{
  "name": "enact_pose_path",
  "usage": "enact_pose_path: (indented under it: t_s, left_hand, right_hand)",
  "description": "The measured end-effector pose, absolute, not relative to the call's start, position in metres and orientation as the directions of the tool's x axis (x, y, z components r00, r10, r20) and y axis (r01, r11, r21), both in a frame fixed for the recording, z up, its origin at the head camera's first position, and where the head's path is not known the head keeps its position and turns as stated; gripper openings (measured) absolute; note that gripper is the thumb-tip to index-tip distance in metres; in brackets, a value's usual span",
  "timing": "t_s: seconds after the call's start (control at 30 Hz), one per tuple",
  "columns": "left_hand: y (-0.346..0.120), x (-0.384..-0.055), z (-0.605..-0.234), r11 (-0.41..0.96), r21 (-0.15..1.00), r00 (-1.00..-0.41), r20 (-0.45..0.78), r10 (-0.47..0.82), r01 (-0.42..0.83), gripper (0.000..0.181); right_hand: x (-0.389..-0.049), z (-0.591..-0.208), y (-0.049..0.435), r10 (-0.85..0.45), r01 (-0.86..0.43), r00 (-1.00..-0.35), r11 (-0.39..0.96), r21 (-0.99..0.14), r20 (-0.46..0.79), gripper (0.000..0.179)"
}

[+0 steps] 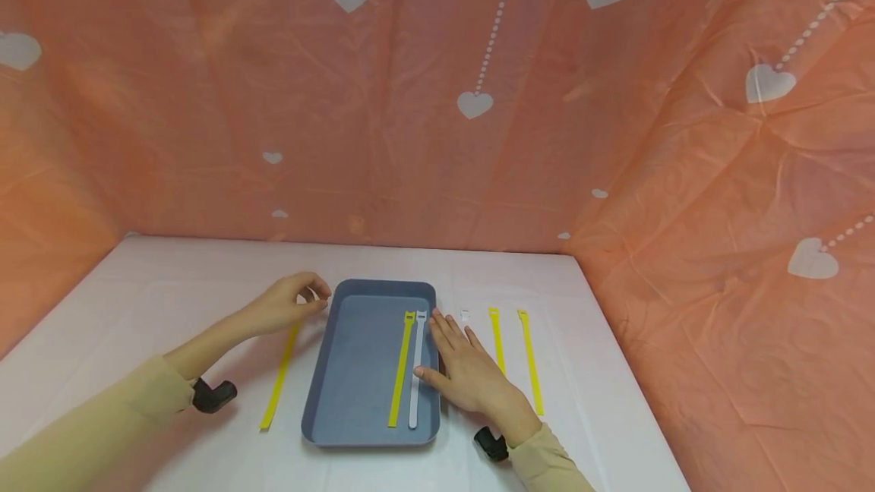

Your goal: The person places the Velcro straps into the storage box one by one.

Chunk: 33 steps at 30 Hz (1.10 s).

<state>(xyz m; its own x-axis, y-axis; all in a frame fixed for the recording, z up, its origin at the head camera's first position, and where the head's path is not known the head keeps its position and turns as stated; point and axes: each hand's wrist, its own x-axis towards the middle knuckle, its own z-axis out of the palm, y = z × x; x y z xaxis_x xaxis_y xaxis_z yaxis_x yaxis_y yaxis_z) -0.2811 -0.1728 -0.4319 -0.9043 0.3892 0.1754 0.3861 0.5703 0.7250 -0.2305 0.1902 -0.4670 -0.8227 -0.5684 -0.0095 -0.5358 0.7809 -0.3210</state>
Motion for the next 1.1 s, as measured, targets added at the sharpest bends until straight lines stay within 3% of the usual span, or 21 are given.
enact_pose_path:
  t_s: [0.37, 0.73, 1.1]
  left_hand:
    - [-0.207, -0.282, -0.452, 0.680, 0.639, -0.913, 0.090, 0.399, 0.360, 0.015]
    - [-0.217, -0.284, -0.453, 0.718, 0.613, -0.907, -0.007, 0.420, 0.328, 0.026]
    - [-0.215, -0.283, -0.455, 0.712, 0.600, -0.899, 0.027, 0.437, 0.364, 0.019]
  right_hand:
    - [-0.231, -0.468, 0.191, -0.565, -0.532, -0.825, 0.782, -0.324, -0.008, 0.089]
    - [-0.231, -0.468, 0.191, -0.574, -0.544, -0.819, 0.774, -0.323, 0.005, 0.088]
    - [-0.230, -0.468, 0.192, -0.567, -0.534, -0.824, 0.783, -0.320, -0.011, 0.089]
